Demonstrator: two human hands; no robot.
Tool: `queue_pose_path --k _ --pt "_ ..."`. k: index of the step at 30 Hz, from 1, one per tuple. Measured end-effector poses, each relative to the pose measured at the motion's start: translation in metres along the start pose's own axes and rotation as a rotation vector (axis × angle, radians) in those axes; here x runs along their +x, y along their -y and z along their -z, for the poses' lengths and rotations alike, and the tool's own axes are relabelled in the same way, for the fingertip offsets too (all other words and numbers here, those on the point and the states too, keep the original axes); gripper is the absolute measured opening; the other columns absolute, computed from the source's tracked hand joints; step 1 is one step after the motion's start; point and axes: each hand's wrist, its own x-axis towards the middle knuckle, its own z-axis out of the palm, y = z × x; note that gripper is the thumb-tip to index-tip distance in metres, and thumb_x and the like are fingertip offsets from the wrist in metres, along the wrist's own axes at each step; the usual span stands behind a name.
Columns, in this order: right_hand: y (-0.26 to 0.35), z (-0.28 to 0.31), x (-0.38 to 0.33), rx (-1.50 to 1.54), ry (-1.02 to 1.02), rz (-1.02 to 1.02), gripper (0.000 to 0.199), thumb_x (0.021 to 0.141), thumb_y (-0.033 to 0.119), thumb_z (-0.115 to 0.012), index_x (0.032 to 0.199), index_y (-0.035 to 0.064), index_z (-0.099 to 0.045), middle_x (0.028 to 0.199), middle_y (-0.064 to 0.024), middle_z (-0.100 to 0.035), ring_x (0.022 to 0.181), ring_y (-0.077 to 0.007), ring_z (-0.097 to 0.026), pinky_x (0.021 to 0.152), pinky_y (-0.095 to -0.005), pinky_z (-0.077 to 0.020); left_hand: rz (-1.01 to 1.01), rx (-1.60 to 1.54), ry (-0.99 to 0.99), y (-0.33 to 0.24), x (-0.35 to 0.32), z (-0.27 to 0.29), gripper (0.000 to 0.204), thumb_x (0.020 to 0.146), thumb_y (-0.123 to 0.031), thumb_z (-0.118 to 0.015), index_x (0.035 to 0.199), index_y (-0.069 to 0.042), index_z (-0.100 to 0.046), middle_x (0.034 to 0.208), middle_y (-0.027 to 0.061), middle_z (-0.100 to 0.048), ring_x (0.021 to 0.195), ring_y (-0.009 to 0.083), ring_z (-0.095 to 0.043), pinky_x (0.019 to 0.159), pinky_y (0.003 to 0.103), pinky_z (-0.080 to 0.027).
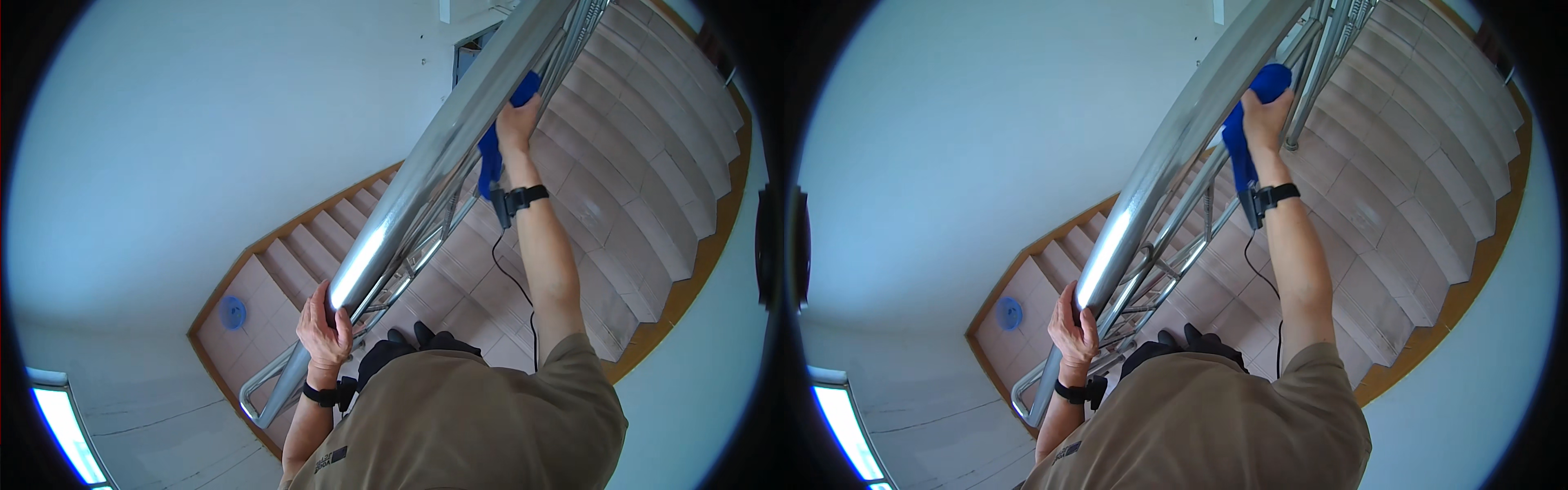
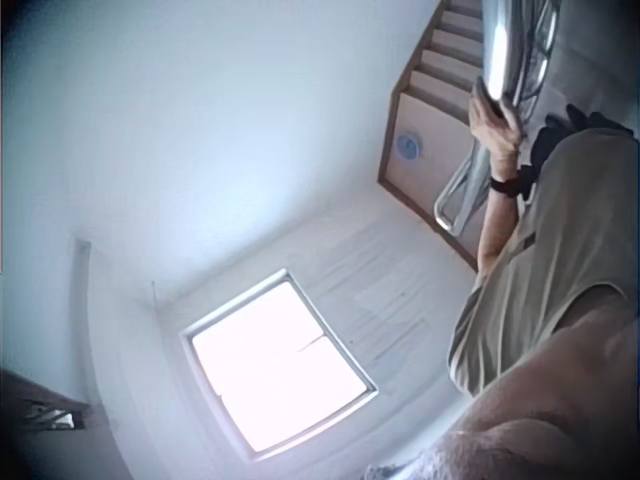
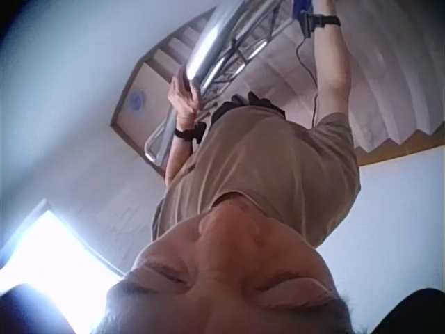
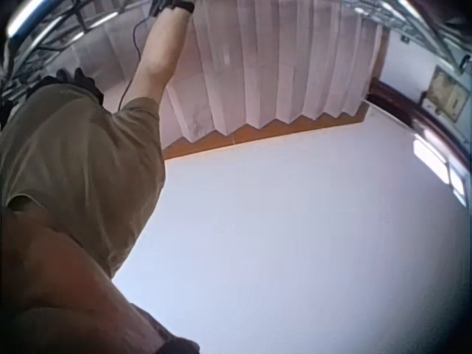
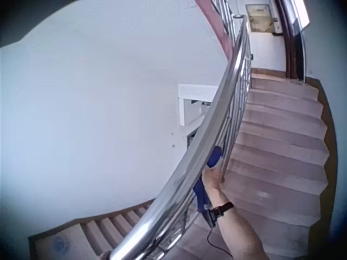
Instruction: Cleaning a stainless steel staircase handrail with a blue cloth.
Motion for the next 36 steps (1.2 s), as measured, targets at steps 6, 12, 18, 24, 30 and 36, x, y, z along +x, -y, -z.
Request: queue_pose_path --k 6,12,18,24,30,36 --pt "0.001 -0.01 -0.065 -0.416 -0.054 0.14 0.08 0.083 0.006 -0.063 0.149 -0.0175 -0.023 0.143 -0.0361 -0.041 0.132 -0.048 -0.048 0.117 -0.0474 -0.0356 -0.001 0.013 -0.002 0.002 -0.004 -0.004 0.051 0.1 -0.044 -0.053 0.129 -0.003 -0.063 0.102 0.0191 -0.07 0.087 0.0322 -0.069 0.08 0.04 -0.055" --pt "-0.001 -0.01 -0.177 -0.098 0.154 -0.105 0.083 0.088 0.007 -0.063 0.152 -0.016 -0.016 0.147 -0.0362 -0.038 0.136 -0.047 -0.046 0.118 -0.0488 -0.0348 0.027 -0.01 -0.002 -0.001 -0.005 -0.003 0.053 0.101 -0.046 -0.052 0.13 -0.003 -0.063 0.104 0.0203 -0.071 0.093 0.0335 -0.071 0.083 0.04 -0.055" --pt "-0.003 -0.006 -0.225 -0.367 0.206 -0.088 0.093 0.084 0.011 -0.073 0.151 -0.0147 -0.014 0.145 -0.0358 -0.029 0.133 -0.0507 -0.038 0.114 -0.0507 -0.0355 0.032 -0.014 0.01 -0.002 -0.004 -0.004 0.054 0.101 -0.046 -0.051 0.13 -0.002 -0.064 0.108 0.0223 -0.071 0.099 0.0363 -0.071 0.087 0.042 -0.055" --pt "0.005 0.002 -0.265 -0.313 0.253 -0.143 0.091 0.087 0.012 -0.073 0.152 -0.0139 -0.016 0.145 -0.0331 -0.031 0.135 -0.045 -0.039 0.113 -0.0508 -0.0361 0.047 -0.024 0.007 -0.006 -0.007 -0.002 0.055 0.101 -0.047 -0.051 0.131 -0.002 -0.063 0.111 0.0225 -0.071 0.102 0.0369 -0.071 0.089 0.043 -0.055" --pt "0.0 0.002 -0.281 0.803 0.262 -0.825 0.028 0.088 0.008 -0.075 0.113 0.0033 -0.062 0.095 -0.0043 -0.07 0.081 -0.0147 -0.069 0.072 -0.0257 -0.0564 0.059 -0.028 0.013 -0.009 -0.007 -0.003 0.057 0.101 -0.049 -0.05 0.132 -0.003 -0.062 0.112 0.0228 -0.071 0.103 0.0369 -0.071 0.089 0.043 -0.055" --pt "0.004 -0.004 -0.238 0.521 0.234 -0.769 0.033 0.087 0.015 -0.077 0.113 0.0008 -0.062 0.099 -0.0085 -0.069 0.089 -0.0185 -0.068 0.079 -0.0331 -0.0558 0.053 -0.031 0.006 -0.003 -0.009 -0.005 0.057 0.101 -0.049 -0.051 0.133 -0.003 -0.061 0.113 0.0228 -0.07 0.103 0.0379 -0.07 0.09 0.044 -0.055"
